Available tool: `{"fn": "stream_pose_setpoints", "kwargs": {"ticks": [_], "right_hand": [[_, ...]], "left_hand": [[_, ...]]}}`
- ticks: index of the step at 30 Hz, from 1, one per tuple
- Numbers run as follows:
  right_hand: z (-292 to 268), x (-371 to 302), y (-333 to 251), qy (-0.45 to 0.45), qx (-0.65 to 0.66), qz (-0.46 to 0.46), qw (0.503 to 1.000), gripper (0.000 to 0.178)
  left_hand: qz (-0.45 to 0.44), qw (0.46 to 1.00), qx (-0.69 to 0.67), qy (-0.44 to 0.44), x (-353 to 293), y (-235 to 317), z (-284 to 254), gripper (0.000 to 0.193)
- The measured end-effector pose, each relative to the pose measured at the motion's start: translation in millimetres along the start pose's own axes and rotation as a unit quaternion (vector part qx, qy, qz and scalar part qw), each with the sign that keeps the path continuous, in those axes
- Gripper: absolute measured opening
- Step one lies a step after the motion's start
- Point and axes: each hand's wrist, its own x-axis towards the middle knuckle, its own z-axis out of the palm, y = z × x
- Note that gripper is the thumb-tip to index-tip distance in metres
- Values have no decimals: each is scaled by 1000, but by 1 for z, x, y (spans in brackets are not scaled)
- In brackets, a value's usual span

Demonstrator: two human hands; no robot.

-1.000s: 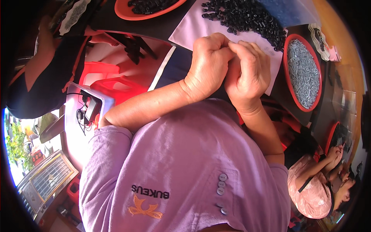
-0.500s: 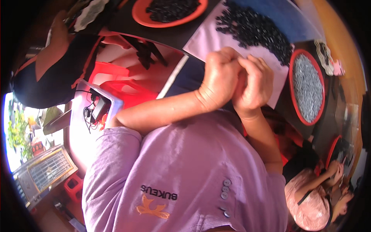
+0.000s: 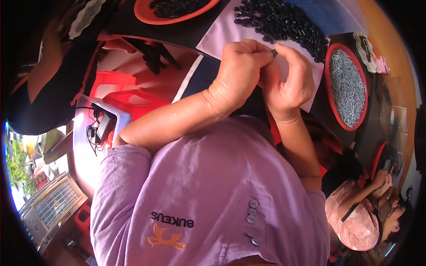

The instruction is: The person assembles plastic components by inserting small pieces into them by hand.

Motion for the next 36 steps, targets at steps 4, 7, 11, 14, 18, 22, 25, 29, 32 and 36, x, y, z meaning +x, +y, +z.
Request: {"fn": "stream_pose_setpoints", "kwargs": {"ticks": [4, 7, 11, 14, 18, 22, 25, 29, 32, 36], "right_hand": [[-1, 1, 0, -5, 21, 8, 1000, 31], [-3, 4, 2, -26, 30, 2, 999, 34], [-8, 6, 4, -48, 71, 17, 996, 37], [-10, 5, 4, -61, 71, 9, 996, 39], [-10, 2, 4, -51, 68, 22, 996, 38], [-7, -1, 6, -24, 61, 55, 996, 36], [-6, -3, 5, -18, 56, 66, 996, 35], [-10, -1, 3, -22, 57, 46, 997, 35], [-16, 4, 4, -50, 62, 3, 997, 33], [-31, 13, 3, -98, 116, 100, 983, 26]], "left_hand": [[-23, 1000, -18, -8, 1, 3, -1, 19], [-16, 1000, -14, -12, 1, 2, -2, 18], [7, 1000, -10, -3, -1, -1, -3, 16], [28, 999, -16, 1, -2, -3, 0, 15], [50, 999, 0, 3, -3, -2, 3, 18], [24, 1000, 14, -7, -5, 2, 3, 18], [3, 1000, 22, -15, -2, 4, 3, 19], [6, 1000, -1, -22, -2, 2, -1, 18], [18, 999, 14, -34, -2, 0, -4, 17], [28, 998, 26, -52, 0, -1, -4, 17]]}}
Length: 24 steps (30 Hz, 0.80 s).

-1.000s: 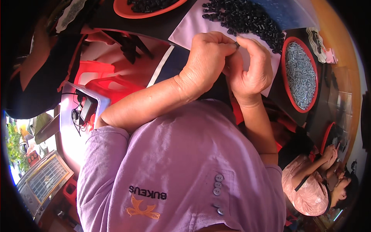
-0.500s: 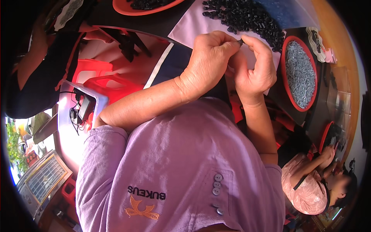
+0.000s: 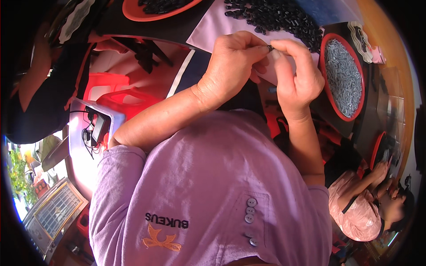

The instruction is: The person assembles plastic components by inserting small pieces into them by hand.

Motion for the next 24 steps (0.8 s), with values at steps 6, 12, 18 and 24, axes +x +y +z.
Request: {"fn": "stream_pose_setpoints", "kwargs": {"ticks": [6, 12, 18, 24], "right_hand": [[-7, 10, 2, -16, 89, 103, 991, 20], [-14, 12, 6, -53, 194, 228, 953, 21], [-9, 9, 3, -47, 169, 216, 960, 21], [-14, 10, -1, -57, 160, 202, 965, 21]], "left_hand": [[-16, 999, 25, -14, 1, 4, -2, 16], [-17, 999, 24, -16, 0, 4, -3, 17], [6, 999, 25, -21, -4, -1, -2, 16], [15, 999, 36, -38, -5, -4, -4, 17]]}}
